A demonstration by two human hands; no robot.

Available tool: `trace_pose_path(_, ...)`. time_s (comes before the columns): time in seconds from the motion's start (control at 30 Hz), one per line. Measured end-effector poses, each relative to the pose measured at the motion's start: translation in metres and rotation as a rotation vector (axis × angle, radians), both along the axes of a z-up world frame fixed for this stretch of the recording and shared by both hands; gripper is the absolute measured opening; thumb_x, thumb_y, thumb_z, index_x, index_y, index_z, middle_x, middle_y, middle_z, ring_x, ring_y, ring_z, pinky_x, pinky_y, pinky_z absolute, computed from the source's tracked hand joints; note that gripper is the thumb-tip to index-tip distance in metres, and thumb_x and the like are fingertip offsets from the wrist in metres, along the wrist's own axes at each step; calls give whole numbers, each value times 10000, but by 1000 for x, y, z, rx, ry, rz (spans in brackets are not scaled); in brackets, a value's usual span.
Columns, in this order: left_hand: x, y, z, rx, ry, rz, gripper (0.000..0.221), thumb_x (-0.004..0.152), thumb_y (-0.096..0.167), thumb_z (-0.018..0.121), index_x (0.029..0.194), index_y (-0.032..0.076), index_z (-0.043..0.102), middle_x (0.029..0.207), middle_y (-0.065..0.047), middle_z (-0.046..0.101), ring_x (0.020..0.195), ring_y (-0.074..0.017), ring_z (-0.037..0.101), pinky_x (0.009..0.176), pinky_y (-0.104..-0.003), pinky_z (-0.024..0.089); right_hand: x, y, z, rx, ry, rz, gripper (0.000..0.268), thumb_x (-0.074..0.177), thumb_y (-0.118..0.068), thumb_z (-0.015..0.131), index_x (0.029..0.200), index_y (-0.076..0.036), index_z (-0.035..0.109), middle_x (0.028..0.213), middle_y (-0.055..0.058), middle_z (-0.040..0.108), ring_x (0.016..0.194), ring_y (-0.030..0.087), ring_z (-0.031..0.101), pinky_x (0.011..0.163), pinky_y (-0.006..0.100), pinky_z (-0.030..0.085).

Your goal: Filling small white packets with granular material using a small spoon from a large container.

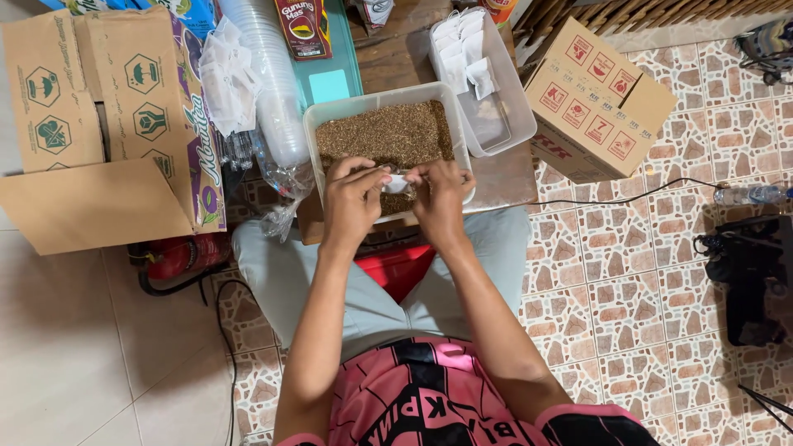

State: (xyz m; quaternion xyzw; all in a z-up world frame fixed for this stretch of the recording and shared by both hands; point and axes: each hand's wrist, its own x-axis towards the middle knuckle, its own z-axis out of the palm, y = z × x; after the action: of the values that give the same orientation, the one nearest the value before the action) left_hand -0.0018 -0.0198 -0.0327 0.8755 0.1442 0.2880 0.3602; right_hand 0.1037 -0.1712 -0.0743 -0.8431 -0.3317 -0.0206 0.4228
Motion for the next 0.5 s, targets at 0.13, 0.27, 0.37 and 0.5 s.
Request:
trace_pose_path(0.13, 1, -5, 6, 9, -23, 6, 68, 904, 132, 788, 927, 72, 813, 899, -65, 799, 1047, -214, 671, 1165, -418, 364, -4, 5, 24, -1, -13, -26, 93, 942, -92, 744, 917, -164, 690, 878, -47, 663, 901, 175, 574, 980, 456, 234)
trace_pose_path(0.27, 2, -3, 8, -3, -28, 0, 76, 922, 143, 777, 931, 77, 813, 898, -71, 797, 1051, -217, 671, 1155, -415, 369, -3, 6, 28, 3, 18, -16, 68, 958, -126, 742, 931, -167, 695, 887, -42, 666, 904, 177, 577, 983, 461, 236)
trace_pose_path(0.37, 2, -1, 15, -36, -32, 6, 76, 929, 130, 766, 925, 69, 811, 882, -79, 793, 1038, -231, 679, 1146, -421, 381, -8, 7, 44, 94, 122, -4, 73, 997, -113, 693, 1068, -123, 682, 940, 13, 679, 922, 215, 613, 967, 450, 310)
trace_pose_path(0.5, -3, 12, 6, -36, -53, 15, 83, 934, 140, 764, 914, 73, 809, 854, -64, 796, 1002, -233, 700, 1104, -405, 433, -11, 12, 68, 277, 213, 165, 428, 949, -42, 735, 1345, 7, 582, 1084, 191, 702, 1014, 374, 687, 912, 471, 492)
